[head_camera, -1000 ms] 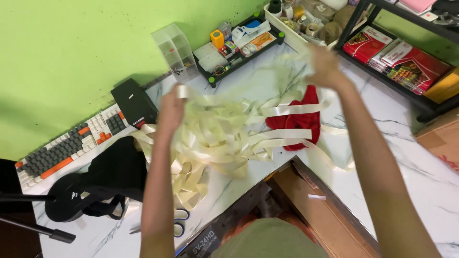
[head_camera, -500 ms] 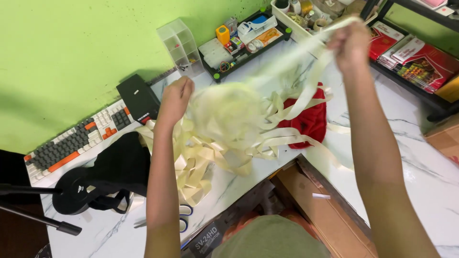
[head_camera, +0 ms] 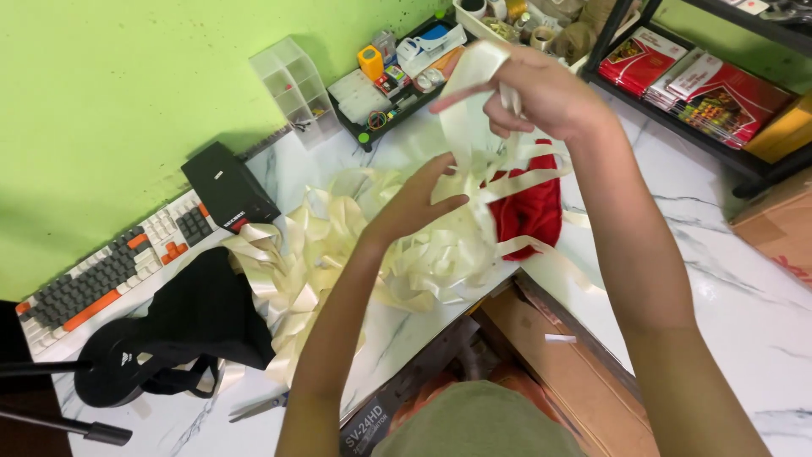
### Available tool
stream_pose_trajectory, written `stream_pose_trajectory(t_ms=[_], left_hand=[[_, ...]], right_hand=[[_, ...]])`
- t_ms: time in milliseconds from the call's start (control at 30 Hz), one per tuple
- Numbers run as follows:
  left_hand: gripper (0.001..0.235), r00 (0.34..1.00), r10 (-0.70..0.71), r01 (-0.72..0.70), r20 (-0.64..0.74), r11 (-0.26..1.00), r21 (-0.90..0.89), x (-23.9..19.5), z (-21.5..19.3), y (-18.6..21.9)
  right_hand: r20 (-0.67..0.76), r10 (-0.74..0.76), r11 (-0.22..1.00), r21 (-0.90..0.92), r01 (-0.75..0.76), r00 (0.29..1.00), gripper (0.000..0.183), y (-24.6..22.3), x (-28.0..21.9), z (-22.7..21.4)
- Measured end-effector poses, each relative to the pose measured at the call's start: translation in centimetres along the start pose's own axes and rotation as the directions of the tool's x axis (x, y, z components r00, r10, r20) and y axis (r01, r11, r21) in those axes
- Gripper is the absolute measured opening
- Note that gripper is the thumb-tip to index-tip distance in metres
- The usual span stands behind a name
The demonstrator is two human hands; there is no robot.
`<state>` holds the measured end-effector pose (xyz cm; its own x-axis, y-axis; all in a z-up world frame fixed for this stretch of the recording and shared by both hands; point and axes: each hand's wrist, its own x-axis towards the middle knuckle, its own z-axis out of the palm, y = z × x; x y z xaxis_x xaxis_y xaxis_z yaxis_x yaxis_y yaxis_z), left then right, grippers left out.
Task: The person handles a white tote bag and a small iron on a round table, then moves to a desk to manipulate a long cream-colored ribbon. They fold and arrange the ribbon by hand, occasionally using a red cloth and a cardboard box, and finally cut a piece of the ribbon with scissors.
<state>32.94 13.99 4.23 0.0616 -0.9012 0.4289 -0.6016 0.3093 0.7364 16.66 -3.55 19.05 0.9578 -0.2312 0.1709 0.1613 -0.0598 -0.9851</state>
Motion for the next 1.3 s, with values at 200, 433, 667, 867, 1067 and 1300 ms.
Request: stream_pose_trajectory(t_ms=[200, 433, 667, 867, 1067, 1300], left_hand=[[0.026, 0.984, -0.176, 0.174, 0.005, 0.968, -0.182, -0.3, -0.2, -3.8], [0.028, 0.939, -0.317, 0.237, -0.135, 0.879, -0.414, -1.0, -1.8, -2.9], [0.029, 0.885, -0.332, 0.177, -0.327, 0.888, -0.424, 0.0, -0.1, -2.6], [0.039, 0.836, -0.338, 0.269, -0.432, 0.939, -0.214, 0.4, -0.3, -1.2], [0.037, 0.829, -0.259, 0.3, -0.496, 0.954, 0.005, -0.2, -1.6, 0.5], [0.057, 0.967, 0.113, -0.072, -0.229, 0.981, 0.179, -0.3, -1.9, 5.9]], right_hand=[[-0.212, -0.253, 0.96, 0.068, 0.272, 0.944, 0.031, 1.5, -1.4, -7.1], [-0.429, 0.019, 0.361, -0.839, -0.406, 0.903, 0.061, 8.5, -1.7, -8.0], [-0.112, -0.172, 0.433, -0.901, -0.027, 0.979, 0.029, 9.5, -2.5, 2.2], [-0.1, -0.224, 0.693, -0.715, 0.086, 0.969, 0.033, 10.5, -2.7, 5.7], [-0.137, -0.084, 0.837, -0.548, -0.005, 0.987, 0.022, 11.0, -2.7, 2.8], [-0.137, -0.015, 0.945, -0.326, -0.031, 0.99, 0.02, 10.6, -2.9, 1.8]])
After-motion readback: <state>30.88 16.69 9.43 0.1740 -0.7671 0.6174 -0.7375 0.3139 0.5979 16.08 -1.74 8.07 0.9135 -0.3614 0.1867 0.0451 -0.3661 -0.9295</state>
